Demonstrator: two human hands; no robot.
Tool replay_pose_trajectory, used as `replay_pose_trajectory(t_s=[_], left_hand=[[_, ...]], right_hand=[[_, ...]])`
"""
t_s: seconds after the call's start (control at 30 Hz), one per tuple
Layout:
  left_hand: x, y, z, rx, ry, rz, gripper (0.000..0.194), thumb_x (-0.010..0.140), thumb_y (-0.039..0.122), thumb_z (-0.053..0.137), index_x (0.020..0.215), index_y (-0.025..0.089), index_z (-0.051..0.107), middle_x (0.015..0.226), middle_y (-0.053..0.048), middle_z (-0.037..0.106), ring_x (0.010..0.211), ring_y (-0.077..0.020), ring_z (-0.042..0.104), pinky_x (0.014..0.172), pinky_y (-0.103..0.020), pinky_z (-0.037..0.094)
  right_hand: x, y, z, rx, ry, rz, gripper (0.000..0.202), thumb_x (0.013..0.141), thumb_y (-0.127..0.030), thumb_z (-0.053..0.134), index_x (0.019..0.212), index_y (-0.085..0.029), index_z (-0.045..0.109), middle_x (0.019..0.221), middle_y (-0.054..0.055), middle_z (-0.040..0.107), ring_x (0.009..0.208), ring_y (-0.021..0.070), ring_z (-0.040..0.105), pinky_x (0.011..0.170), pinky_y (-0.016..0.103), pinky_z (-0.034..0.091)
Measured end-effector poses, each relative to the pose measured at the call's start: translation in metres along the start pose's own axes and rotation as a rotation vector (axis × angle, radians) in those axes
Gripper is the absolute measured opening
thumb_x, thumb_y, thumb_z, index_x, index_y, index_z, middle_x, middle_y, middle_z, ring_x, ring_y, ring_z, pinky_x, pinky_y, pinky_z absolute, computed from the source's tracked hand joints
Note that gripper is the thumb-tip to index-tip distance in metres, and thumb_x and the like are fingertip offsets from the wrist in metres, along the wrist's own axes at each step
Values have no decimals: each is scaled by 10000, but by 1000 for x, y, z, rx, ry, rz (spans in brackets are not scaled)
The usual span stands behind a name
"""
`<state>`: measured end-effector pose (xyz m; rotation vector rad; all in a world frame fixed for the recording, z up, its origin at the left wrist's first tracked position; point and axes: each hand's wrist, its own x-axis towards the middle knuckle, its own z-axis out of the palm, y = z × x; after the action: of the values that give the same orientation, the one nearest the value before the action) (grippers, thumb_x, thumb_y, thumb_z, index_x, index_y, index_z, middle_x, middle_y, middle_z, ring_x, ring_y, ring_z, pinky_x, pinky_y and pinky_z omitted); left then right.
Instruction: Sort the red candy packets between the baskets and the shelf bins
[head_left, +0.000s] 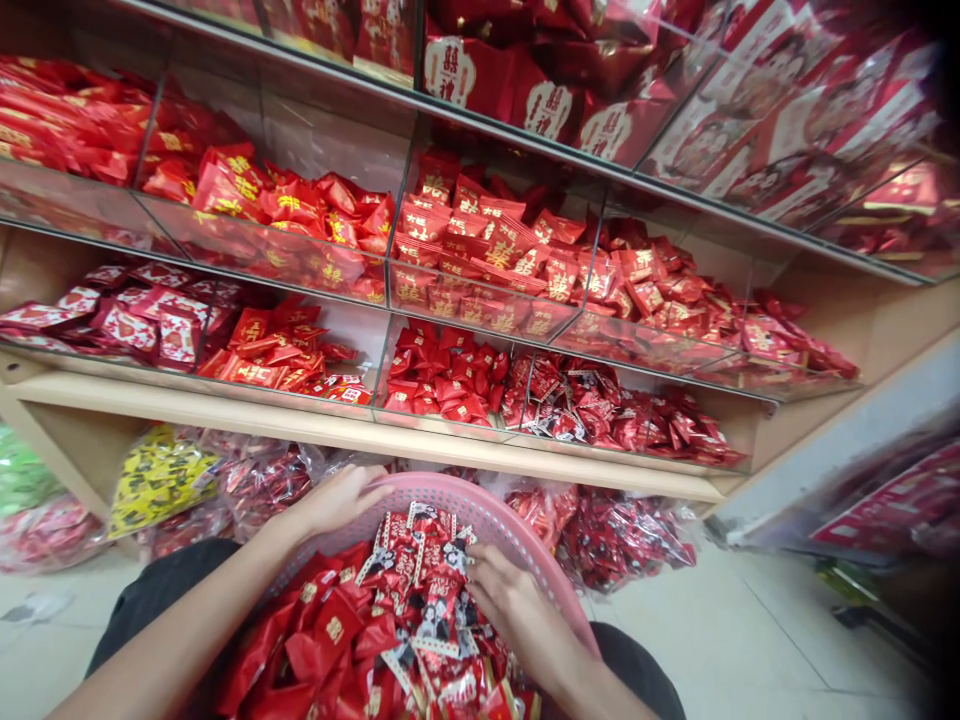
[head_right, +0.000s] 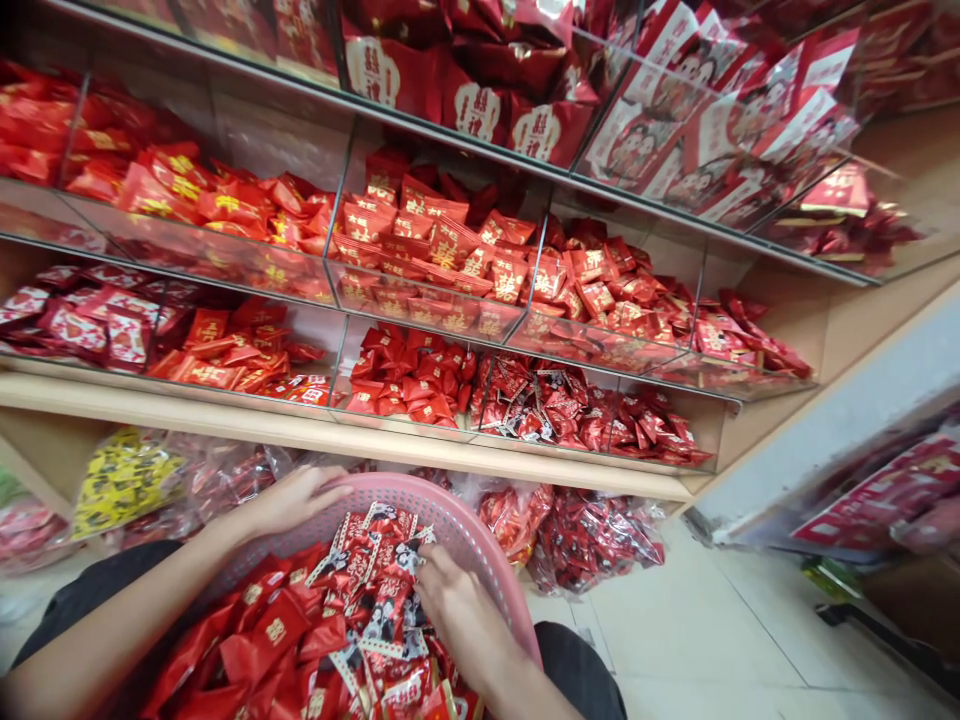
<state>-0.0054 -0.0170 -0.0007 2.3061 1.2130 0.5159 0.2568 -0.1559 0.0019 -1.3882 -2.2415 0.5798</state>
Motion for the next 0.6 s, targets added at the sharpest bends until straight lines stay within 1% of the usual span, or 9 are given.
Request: replay_pose_trajectory(t_s=[0.07,0.13,0.2,0.27,0.33,0.4,0.47,0.53,0.6], left_hand=[[0,1,-1,5,-8,-3,431,805,527,358,994,225,602,935,-49,677,838,-199,609,754,-253,410],[1,3,-2,7,-21,-6,434,805,529,354,990,222,599,930,-49,676,833,-198,607,756,-255,411],[1,4,-2,4,-32,-8,439,805,531,347,977,216,600,924,-51,674,823,-199,605,755,-261,412],[2,5,-3,-4,-40,-8,442,806,532,341,970,212,600,922,-51,672,818,-200,603,754,-266,414],[2,4,-3,-12,-41,-5,441,808,531,339,970,213,599,931,-49,670,830,-203,601,760,-270,413],[3,3,-3,-22,-42,-1,434,807,531,346,969,216,597,941,-47,668,850,-206,599,767,-269,412],[3,2,-2,-27,-43,0,428,805,532,351,959,218,597,937,-47,668,856,-208,598,769,-267,412],[3,3,-2,-24,-47,1,422,810,531,346,952,221,595,926,-44,667,853,-205,598,771,-268,412],[3,3,-2,-16,-44,0,422,817,528,336,954,222,591,932,-43,664,862,-202,596,780,-270,411]], right_hand=[[-2,-2,0,-113,-29,15,243,890,-226,347,970,-228,576,1211,58,506,970,196,581,860,298,462],[-4,-7,-4,-240,-57,25,210,877,-243,391,987,-218,568,1222,69,504,951,217,592,810,317,484],[-3,-12,-12,-331,-38,11,202,862,-290,437,1006,-217,559,1202,72,523,912,216,606,750,313,500],[1,-14,-26,-363,43,-27,214,862,-324,437,1004,-219,558,1147,69,556,873,192,613,733,297,497],[10,-8,-48,-357,187,-58,218,877,-312,400,981,-213,564,1056,69,591,841,166,606,741,280,481],[23,6,-76,-352,368,-51,223,881,-278,375,945,-201,574,944,72,611,818,160,589,736,270,460],[38,27,-106,-381,509,6,221,868,-263,381,919,-186,581,892,76,616,802,170,574,731,282,439],[54,53,-133,-437,606,116,214,834,-264,418,897,-172,600,884,82,624,817,185,567,731,289,422],[69,76,-153,-474,654,311,207,804,-274,444,832,-175,624,846,80,637,801,190,573,720,283,403]])
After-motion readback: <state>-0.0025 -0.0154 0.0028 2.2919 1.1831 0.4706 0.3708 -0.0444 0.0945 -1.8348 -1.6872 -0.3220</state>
